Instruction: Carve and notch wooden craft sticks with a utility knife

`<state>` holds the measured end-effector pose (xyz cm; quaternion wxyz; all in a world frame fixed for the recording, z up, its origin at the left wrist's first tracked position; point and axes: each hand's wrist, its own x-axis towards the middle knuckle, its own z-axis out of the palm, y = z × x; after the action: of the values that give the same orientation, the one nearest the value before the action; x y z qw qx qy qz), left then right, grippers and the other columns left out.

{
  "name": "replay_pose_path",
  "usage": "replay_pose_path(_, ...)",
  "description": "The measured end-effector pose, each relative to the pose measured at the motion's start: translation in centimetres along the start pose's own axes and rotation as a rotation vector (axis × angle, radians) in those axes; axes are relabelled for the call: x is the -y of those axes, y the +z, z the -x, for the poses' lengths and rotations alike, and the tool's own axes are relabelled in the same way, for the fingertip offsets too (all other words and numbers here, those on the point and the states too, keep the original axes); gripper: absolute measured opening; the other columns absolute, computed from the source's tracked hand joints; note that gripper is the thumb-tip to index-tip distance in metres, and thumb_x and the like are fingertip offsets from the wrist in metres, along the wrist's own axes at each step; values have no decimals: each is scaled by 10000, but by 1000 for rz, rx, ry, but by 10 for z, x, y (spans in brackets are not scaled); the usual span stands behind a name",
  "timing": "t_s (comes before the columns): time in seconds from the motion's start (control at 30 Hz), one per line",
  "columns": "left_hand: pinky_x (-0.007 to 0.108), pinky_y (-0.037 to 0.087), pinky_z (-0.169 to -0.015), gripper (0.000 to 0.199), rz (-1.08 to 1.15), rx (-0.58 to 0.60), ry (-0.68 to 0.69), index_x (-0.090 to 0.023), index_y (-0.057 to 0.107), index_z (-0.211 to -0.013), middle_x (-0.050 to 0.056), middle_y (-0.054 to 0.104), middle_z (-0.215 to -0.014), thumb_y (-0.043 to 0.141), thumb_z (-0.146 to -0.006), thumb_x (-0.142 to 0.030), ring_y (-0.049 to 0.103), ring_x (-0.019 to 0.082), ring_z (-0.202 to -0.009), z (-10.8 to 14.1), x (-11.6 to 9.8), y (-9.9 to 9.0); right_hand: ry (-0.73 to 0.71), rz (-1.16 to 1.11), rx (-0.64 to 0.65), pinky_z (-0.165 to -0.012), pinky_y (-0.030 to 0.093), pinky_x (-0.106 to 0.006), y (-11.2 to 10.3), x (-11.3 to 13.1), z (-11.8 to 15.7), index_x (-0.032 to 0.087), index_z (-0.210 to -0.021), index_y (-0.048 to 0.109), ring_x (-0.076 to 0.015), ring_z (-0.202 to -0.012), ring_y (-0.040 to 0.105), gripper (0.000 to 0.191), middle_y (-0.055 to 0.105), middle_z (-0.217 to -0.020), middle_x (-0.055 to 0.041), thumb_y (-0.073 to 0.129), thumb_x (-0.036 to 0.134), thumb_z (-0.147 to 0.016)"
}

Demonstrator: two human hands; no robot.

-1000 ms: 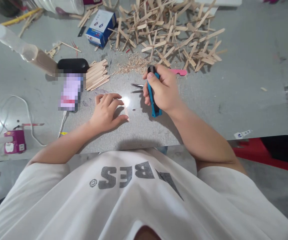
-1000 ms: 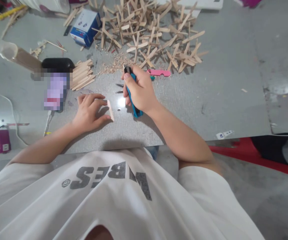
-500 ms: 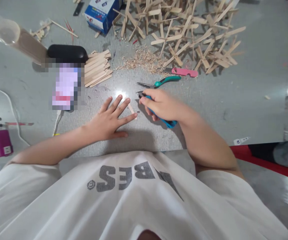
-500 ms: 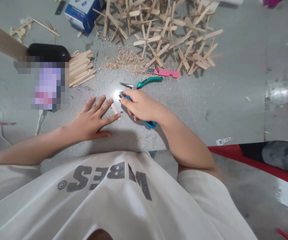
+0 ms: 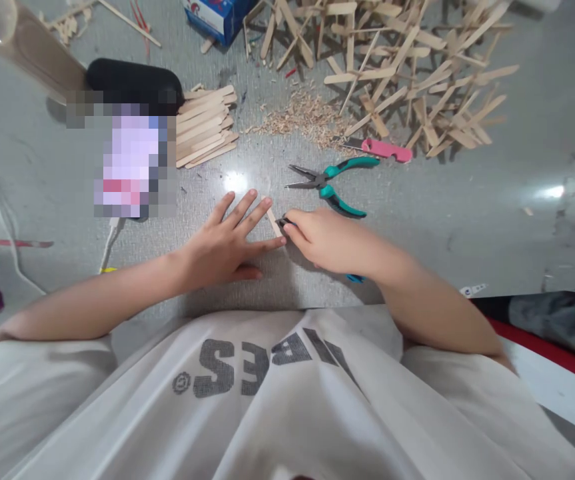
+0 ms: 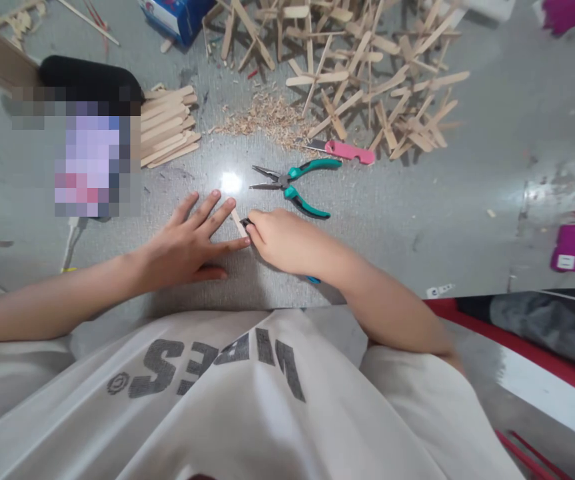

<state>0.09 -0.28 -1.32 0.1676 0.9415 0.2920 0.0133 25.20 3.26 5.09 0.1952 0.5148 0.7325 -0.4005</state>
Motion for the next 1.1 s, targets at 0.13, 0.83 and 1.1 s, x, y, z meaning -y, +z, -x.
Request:
replay_pose_path(0.13, 830, 303, -1387, 799, 13, 9, -12, -374, 647, -1683, 209, 337, -1922, 933, -958, -554, 306, 584, -1769, -2, -3, -3, 23, 66, -10, -678, 312, -366, 0, 3, -1, 251, -976, 550, -220, -670, 618, 269, 709, -794, -58, 397, 323, -1185)
replay_pose_path(0.83, 835, 289, -1398, 807, 69, -53, -9, -357, 644, -1686, 199, 338, -1924, 931, -961, -564, 299, 575, -1774, -3, -3, 5, 46, 188, 14, -691, 308, -370, -6, 13, -2, 246, -962, 593, -244, -744, 589, 278, 719, -858, -90, 409, 292, -1164)
replay_pose_path(1.1, 842, 293, -1393, 803, 77, -68, 1, -334, 640, -1681, 217, 342, -1918, 942, -961, -526, 309, 580, -1768, -2, -3, 4, 119, 242, 47, -655, 328, -394, -11, 30, -2, 239, -953, 608, -263, -702, 612, 240, 750, -884, -144, 447, 234, -1131)
